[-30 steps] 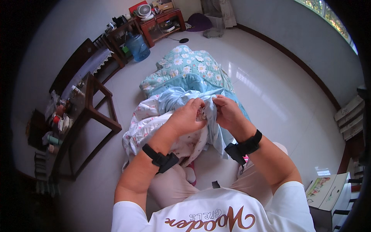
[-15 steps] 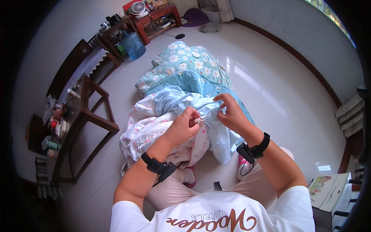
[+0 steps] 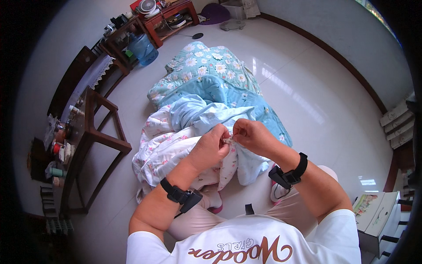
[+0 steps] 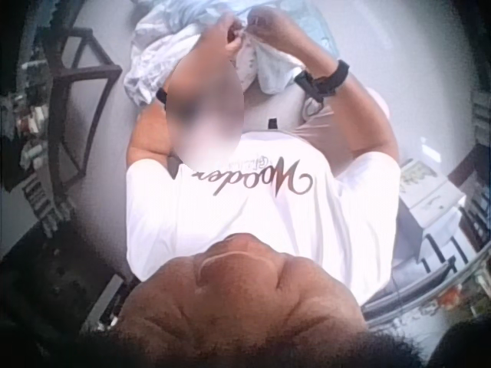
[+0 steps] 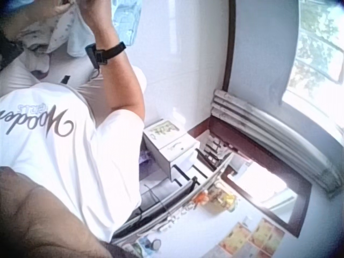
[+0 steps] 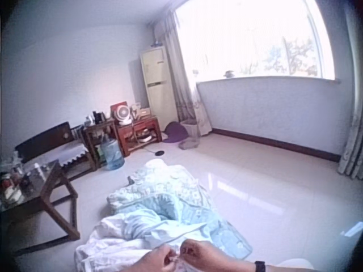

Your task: The person sits on the floor and folds a floral-patterned duvet into a light blue cover, repeatedly aligning edges and securing the corners with ties. The person adjusts the fabric and ties the fasteners to keep the duvet inside the cover.

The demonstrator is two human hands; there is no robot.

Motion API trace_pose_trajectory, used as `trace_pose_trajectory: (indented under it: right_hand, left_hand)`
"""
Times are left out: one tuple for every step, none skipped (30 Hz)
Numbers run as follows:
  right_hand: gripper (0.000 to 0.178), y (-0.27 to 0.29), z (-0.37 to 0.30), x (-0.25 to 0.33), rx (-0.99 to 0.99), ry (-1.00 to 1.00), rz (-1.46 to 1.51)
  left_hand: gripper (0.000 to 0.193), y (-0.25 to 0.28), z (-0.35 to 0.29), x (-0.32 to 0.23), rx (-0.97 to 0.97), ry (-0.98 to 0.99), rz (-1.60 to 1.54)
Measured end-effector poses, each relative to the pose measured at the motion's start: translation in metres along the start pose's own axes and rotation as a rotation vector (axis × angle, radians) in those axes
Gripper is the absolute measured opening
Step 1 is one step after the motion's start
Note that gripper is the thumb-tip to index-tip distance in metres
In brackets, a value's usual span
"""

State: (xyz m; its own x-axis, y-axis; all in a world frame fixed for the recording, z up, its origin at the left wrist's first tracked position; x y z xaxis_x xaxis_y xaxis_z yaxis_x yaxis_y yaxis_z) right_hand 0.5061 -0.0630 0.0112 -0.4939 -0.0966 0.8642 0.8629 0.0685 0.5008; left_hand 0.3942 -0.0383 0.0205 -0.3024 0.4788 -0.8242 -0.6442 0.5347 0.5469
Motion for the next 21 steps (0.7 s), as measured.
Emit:
trace_pose_trajectory:
  right_hand:
    - [0.010, 0.001, 0.000, 0.001, -0.001, 0.002, -0.047]
    - [0.008, 0.007, 0.000, 0.011, -0.054, 0.101, -0.136]
    - [0.007, 0.012, -0.002, 0.020, -0.106, 0.178, -0.232]
    - [0.006, 0.015, -0.005, 0.030, -0.153, 0.261, -0.329]
    - [0.005, 0.018, -0.005, 0.030, -0.165, 0.255, -0.329]
    - [0.004, 0.020, -0.005, 0.030, -0.172, 0.257, -0.330]
    - [0.003, 0.021, -0.006, 0.031, -0.179, 0.260, -0.331]
    - [0.004, 0.023, -0.005, 0.029, -0.194, 0.244, -0.320]
    - [0.005, 0.025, -0.005, 0.028, -0.208, 0.228, -0.309]
    - [0.005, 0.026, -0.005, 0.027, -0.220, 0.210, -0.302]
    - [0.006, 0.026, -0.005, 0.029, -0.220, 0.234, -0.268]
    - [0.007, 0.026, -0.005, 0.030, -0.218, 0.254, -0.238]
    - [0.008, 0.025, -0.005, 0.030, -0.205, 0.267, -0.210]
    - [0.007, 0.024, -0.007, 0.037, -0.211, 0.343, -0.246]
    - [0.007, 0.022, -0.010, 0.043, -0.208, 0.412, -0.285]
    - [0.007, 0.020, -0.013, 0.048, -0.207, 0.478, -0.327]
    - [0.007, 0.018, -0.013, 0.043, -0.162, 0.448, -0.278]
    - [0.007, 0.016, -0.013, 0.038, -0.118, 0.415, -0.231]
    - [0.007, 0.013, -0.013, 0.036, -0.080, 0.411, -0.175]
    - [0.008, 0.010, -0.014, 0.034, -0.044, 0.411, -0.165]
    - [0.009, 0.008, -0.015, 0.035, -0.017, 0.439, -0.146]
  left_hand:
    - [0.024, -0.001, 0.000, 0.000, 0.006, 0.009, 0.007]
    - [0.023, -0.001, 0.000, 0.000, 0.007, 0.019, 0.005]
    - [0.023, -0.002, 0.000, 0.001, 0.012, 0.039, 0.002]
    - [0.023, -0.002, 0.000, 0.002, 0.017, 0.060, -0.001]
    - [0.022, -0.002, 0.001, 0.002, 0.012, 0.064, 0.012]
    - [0.022, -0.002, 0.001, 0.002, 0.006, 0.067, 0.025]
    - [0.021, -0.001, 0.002, 0.000, -0.008, 0.047, 0.025]
    - [0.021, -0.003, 0.003, 0.002, -0.004, 0.072, 0.035]
    - [0.021, -0.003, 0.004, 0.003, -0.007, 0.073, 0.032]
    - [0.021, -0.003, 0.005, 0.003, -0.012, 0.068, 0.023]
    - [0.020, -0.003, 0.005, 0.008, -0.013, 0.105, -0.028]
    - [0.019, -0.004, 0.004, 0.012, -0.016, 0.137, -0.087]
    - [0.019, -0.005, 0.004, 0.017, -0.013, 0.181, -0.153]
    - [0.019, -0.005, 0.004, 0.020, -0.016, 0.195, -0.161]
    - [0.018, -0.005, 0.004, 0.024, -0.014, 0.220, -0.178]
    - [0.018, -0.005, 0.004, 0.028, -0.011, 0.248, -0.208]
    - [0.018, -0.003, 0.003, 0.028, -0.027, 0.238, -0.168]
    - [0.017, -0.001, 0.003, 0.028, -0.043, 0.232, -0.141]
    - [0.017, 0.001, 0.002, 0.029, -0.056, 0.236, -0.126]
    - [0.017, 0.004, 0.002, 0.029, -0.082, 0.227, -0.130]
    - [0.017, 0.006, 0.001, 0.029, -0.103, 0.227, -0.143]
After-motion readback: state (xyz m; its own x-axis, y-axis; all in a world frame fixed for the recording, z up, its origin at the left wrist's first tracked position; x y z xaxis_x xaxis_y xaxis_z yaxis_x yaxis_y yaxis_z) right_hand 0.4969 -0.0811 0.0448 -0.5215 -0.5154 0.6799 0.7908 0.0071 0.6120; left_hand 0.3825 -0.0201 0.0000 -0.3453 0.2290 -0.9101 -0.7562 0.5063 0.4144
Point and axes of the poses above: each hand's wrist, its own z-axis towards the middle knuckle, its own y-axis out of the back of the hand, x = y × z, the point moved 10 cm from there along z, towards the middle knuckle, and after that the axes turned 4 degrees about -z, right-handed, at the moved point
